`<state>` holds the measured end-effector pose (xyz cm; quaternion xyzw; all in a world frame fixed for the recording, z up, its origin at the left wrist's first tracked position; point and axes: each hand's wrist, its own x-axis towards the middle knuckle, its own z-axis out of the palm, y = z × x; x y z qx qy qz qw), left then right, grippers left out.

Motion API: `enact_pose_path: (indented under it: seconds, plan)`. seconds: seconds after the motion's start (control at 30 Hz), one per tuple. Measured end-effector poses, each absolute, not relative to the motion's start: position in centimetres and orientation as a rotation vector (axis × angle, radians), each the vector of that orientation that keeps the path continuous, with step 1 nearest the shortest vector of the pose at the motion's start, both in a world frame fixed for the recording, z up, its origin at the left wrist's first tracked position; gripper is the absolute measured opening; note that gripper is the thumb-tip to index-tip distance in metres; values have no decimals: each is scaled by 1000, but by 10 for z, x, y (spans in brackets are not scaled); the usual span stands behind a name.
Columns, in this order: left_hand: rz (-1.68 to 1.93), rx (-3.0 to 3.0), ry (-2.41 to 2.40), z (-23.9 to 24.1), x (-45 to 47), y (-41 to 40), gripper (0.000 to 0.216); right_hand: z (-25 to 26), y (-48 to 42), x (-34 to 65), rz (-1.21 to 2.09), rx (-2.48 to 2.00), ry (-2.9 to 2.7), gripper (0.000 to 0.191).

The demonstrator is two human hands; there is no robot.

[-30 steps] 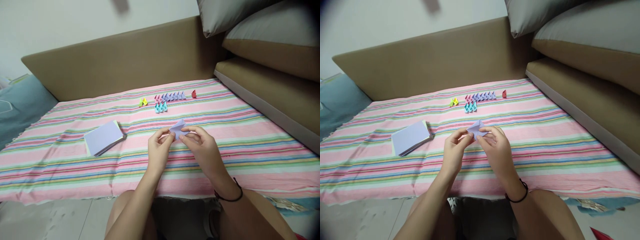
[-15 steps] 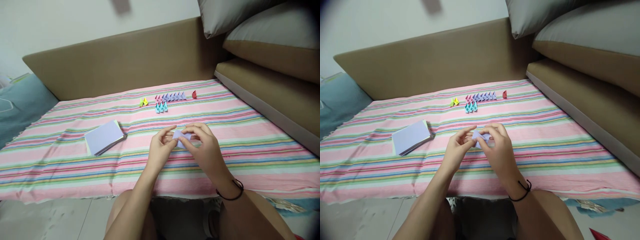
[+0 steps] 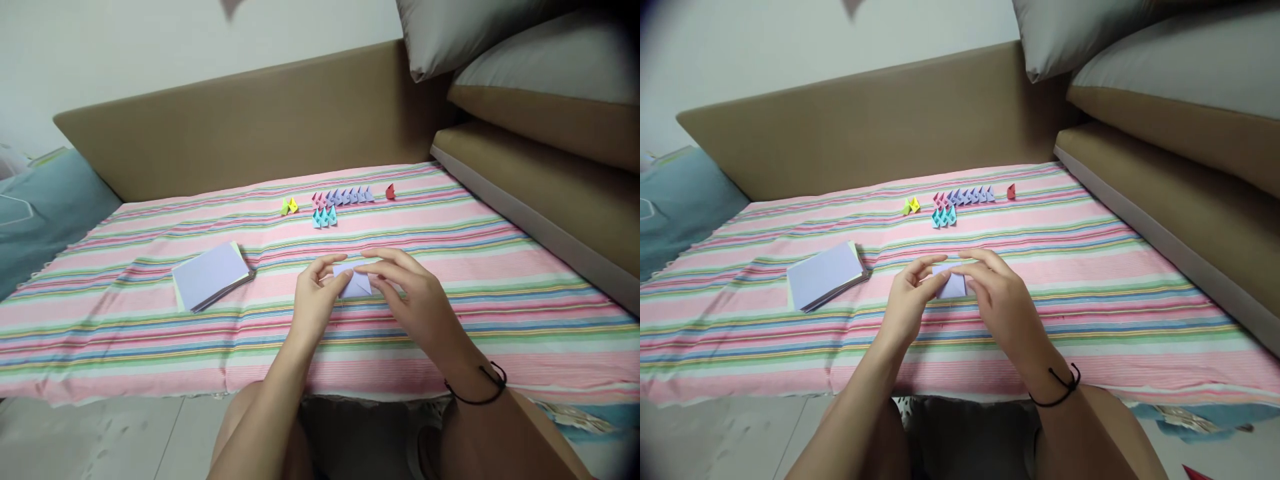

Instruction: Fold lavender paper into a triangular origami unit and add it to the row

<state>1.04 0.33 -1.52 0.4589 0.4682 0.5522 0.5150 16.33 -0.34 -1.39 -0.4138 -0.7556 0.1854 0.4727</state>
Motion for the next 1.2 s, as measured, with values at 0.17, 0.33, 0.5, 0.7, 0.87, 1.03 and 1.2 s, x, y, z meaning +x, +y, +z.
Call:
enact_pose_path:
  seconds: [0.17, 0.33, 0.5, 0.7, 0.87, 1.03, 1.2]
  plan:
    - [1333, 1023, 1103, -17, 9, 4, 50, -20, 1, 171, 422, -983, -1980, 32]
    - [1322, 994, 1082, -15, 9, 4, 50, -25, 4, 172, 415, -908, -2025, 26]
    - [1292, 987, 1020, -13, 9, 3, 49, -22, 2, 170, 425, -948, -1937, 17]
    - [1219, 1020, 933, -10, 8, 2, 33, -15, 0, 170, 566, -1014, -1808, 9]
    - [1212, 1095, 892, -8, 9, 0, 34, -16, -1, 170, 969, -1019, -1594, 7]
    - [1309, 1107, 926, -9, 11, -1, 27, -19, 0, 170, 1200, -986, -1344, 15]
    - [1324, 1192, 911, -8, 11, -2, 19, -18, -1, 170, 1260, -1022, -1294, 15]
